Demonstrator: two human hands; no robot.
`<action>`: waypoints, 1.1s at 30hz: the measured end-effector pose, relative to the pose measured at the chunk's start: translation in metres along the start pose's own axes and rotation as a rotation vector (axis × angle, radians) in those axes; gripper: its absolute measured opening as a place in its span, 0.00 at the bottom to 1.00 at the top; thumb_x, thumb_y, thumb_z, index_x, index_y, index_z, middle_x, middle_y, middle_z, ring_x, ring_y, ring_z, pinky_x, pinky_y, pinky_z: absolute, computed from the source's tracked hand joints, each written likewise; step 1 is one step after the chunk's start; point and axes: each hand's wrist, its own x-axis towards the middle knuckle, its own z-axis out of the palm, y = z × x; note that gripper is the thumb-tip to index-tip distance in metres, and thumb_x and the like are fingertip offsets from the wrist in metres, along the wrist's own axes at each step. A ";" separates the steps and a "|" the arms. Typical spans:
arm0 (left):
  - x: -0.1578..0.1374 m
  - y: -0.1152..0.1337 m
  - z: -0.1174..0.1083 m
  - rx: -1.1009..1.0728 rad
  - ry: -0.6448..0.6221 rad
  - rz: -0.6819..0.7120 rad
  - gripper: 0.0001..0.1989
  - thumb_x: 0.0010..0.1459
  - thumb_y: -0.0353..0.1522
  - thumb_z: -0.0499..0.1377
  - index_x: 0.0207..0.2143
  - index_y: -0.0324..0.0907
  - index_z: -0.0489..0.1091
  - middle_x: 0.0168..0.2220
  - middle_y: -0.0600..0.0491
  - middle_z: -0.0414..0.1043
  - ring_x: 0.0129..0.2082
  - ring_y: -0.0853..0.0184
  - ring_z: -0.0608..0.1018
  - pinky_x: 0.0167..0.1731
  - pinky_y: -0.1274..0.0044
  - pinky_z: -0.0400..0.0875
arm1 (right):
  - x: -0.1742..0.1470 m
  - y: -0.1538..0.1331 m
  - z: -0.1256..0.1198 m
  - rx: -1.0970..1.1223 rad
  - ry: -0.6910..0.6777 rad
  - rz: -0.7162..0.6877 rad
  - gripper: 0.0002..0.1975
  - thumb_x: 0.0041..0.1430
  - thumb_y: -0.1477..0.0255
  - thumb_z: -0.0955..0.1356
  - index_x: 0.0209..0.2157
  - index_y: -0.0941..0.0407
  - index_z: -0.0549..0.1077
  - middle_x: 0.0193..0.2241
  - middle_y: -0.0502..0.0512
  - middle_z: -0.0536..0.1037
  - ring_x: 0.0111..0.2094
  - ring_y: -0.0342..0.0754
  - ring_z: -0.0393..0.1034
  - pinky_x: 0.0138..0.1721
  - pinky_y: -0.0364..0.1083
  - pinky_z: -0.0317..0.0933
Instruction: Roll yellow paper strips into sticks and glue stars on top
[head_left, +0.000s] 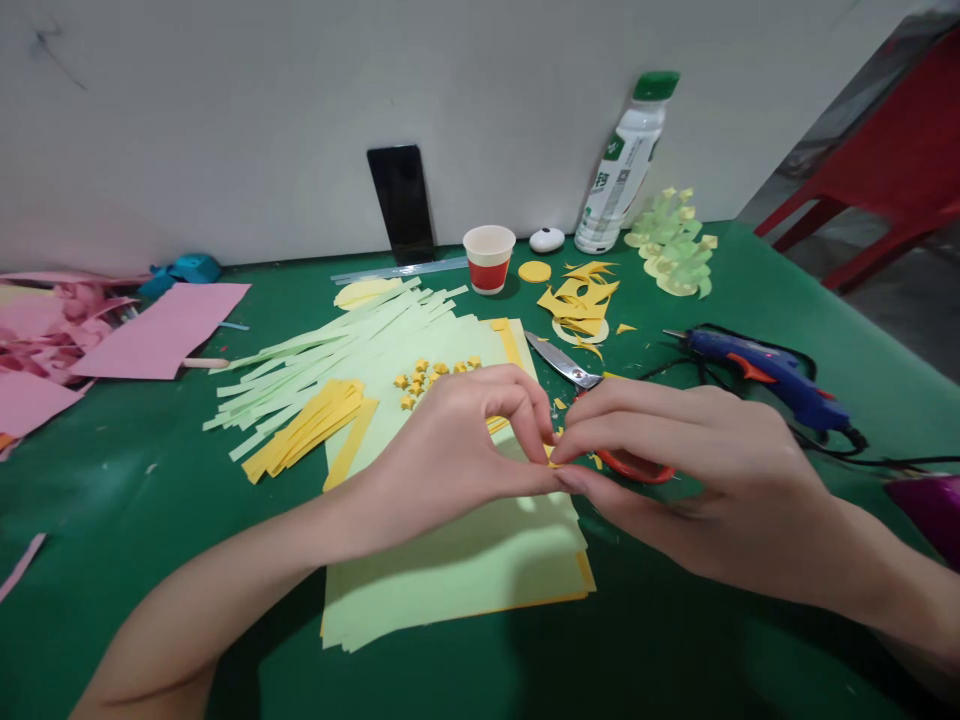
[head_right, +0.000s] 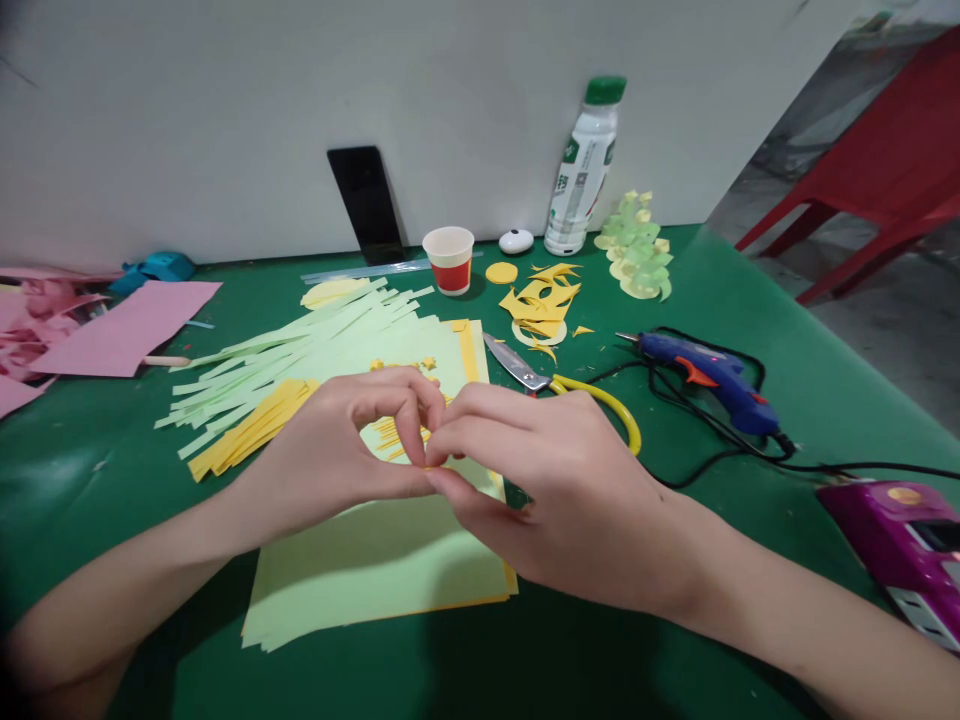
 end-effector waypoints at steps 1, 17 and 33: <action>0.000 0.000 0.000 0.006 -0.004 -0.001 0.13 0.45 0.27 0.65 0.17 0.38 0.62 0.29 0.58 0.69 0.31 0.74 0.71 0.34 0.81 0.64 | 0.000 0.000 0.000 0.000 -0.001 0.001 0.03 0.54 0.78 0.64 0.28 0.58 0.67 0.27 0.50 0.73 0.25 0.37 0.66 0.23 0.37 0.58; 0.000 0.003 -0.006 -0.096 -0.055 -0.062 0.06 0.54 0.31 0.58 0.29 0.41 0.76 0.34 0.56 0.78 0.35 0.71 0.76 0.38 0.81 0.68 | 0.006 0.010 -0.006 0.171 0.018 0.235 0.05 0.55 0.74 0.64 0.27 0.57 0.69 0.21 0.47 0.68 0.17 0.34 0.56 0.17 0.37 0.52; 0.005 -0.001 -0.008 -0.314 -0.095 -0.291 0.04 0.47 0.32 0.63 0.23 0.40 0.76 0.23 0.55 0.75 0.23 0.72 0.72 0.24 0.81 0.66 | 0.006 0.012 -0.006 0.223 -0.008 0.246 0.06 0.54 0.72 0.65 0.26 0.58 0.70 0.21 0.48 0.68 0.18 0.35 0.56 0.17 0.38 0.51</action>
